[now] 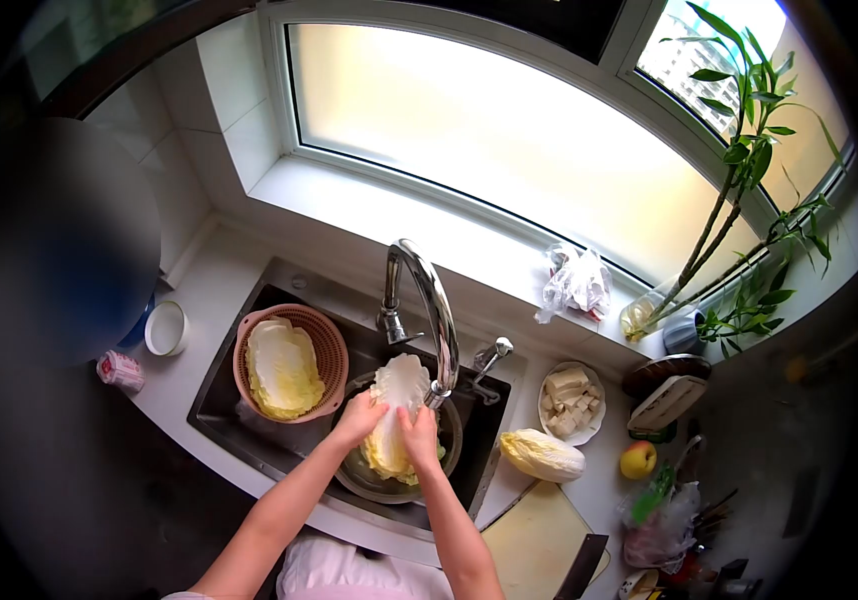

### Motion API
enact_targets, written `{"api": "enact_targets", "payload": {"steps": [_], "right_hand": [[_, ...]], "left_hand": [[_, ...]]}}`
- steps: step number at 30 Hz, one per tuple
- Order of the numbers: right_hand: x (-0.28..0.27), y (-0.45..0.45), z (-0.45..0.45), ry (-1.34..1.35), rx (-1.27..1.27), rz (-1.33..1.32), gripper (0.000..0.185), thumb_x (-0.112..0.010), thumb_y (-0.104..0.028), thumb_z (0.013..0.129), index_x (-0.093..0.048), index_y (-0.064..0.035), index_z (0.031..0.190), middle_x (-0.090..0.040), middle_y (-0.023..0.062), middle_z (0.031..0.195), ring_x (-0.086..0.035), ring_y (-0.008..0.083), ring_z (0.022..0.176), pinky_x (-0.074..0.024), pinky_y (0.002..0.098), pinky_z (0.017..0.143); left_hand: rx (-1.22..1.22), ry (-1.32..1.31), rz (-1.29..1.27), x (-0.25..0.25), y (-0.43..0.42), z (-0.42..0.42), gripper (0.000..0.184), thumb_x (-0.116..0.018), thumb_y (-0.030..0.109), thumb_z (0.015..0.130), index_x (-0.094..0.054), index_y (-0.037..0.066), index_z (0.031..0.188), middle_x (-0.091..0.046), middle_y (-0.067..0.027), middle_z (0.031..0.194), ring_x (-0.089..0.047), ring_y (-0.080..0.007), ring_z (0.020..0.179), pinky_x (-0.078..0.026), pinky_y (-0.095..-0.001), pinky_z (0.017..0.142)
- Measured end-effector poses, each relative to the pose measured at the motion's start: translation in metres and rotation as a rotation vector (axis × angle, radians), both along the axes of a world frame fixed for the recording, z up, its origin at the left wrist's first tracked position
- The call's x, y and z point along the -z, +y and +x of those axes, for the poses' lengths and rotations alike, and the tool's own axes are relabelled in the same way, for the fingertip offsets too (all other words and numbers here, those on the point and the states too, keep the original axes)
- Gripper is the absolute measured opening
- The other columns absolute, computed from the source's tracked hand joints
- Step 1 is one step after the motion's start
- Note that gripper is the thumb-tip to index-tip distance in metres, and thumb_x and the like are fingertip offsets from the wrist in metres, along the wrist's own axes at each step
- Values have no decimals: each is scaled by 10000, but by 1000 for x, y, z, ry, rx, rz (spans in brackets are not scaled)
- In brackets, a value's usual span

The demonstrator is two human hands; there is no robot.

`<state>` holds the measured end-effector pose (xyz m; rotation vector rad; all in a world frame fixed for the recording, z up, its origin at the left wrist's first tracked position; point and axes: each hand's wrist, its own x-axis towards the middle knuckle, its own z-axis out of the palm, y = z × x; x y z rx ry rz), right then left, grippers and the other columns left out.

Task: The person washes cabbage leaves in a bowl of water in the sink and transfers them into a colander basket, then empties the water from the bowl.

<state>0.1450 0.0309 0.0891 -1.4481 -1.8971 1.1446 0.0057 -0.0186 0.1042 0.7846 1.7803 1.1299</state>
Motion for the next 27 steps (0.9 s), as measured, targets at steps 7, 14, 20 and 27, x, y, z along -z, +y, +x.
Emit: {"api": "enact_targets", "payload": {"steps": [7, 14, 20, 27], "right_hand": [[5, 2, 26, 32, -55, -83, 373, -613, -162, 860, -530, -26, 1198, -554, 163, 1144, -600, 250, 936, -484, 337, 830], [79, -5, 54, -426, -61, -33, 579, -669, -260, 777, -460, -4, 1252, -557, 208, 1125, -518, 376, 1068, -402, 439, 950], [98, -13, 38, -505, 30, -245, 820, -680, -400, 758, -296, -37, 1384, -484, 243, 1271, -475, 404, 1152, -334, 477, 1002], [126, -14, 40, -228, 20, -313, 719, -644, -438, 779, -380, -18, 1299, -614, 261, 1049, -577, 420, 1011, -460, 439, 851]], "left_hand": [[-234, 559, -257, -9, -36, -117, 277, -572, 143, 847, -578, 1, 1085, -603, -220, 1039, -565, -398, 990, -446, -463, 840], [-377, 1070, -165, 1, -49, -110, 479, -595, 93, 818, -441, 30, 1267, -514, -169, 1202, -435, -346, 1184, -365, -449, 975], [215, 362, -209, 70, -44, 0, 571, -628, 265, 803, -454, 22, 1289, -513, -218, 1223, -459, -383, 1155, -378, -440, 981], [69, 168, -392, 146, -30, 57, 955, -652, 553, 753, -212, 50, 1436, -369, -273, 1383, -367, -392, 1288, -336, -421, 1032]]}}
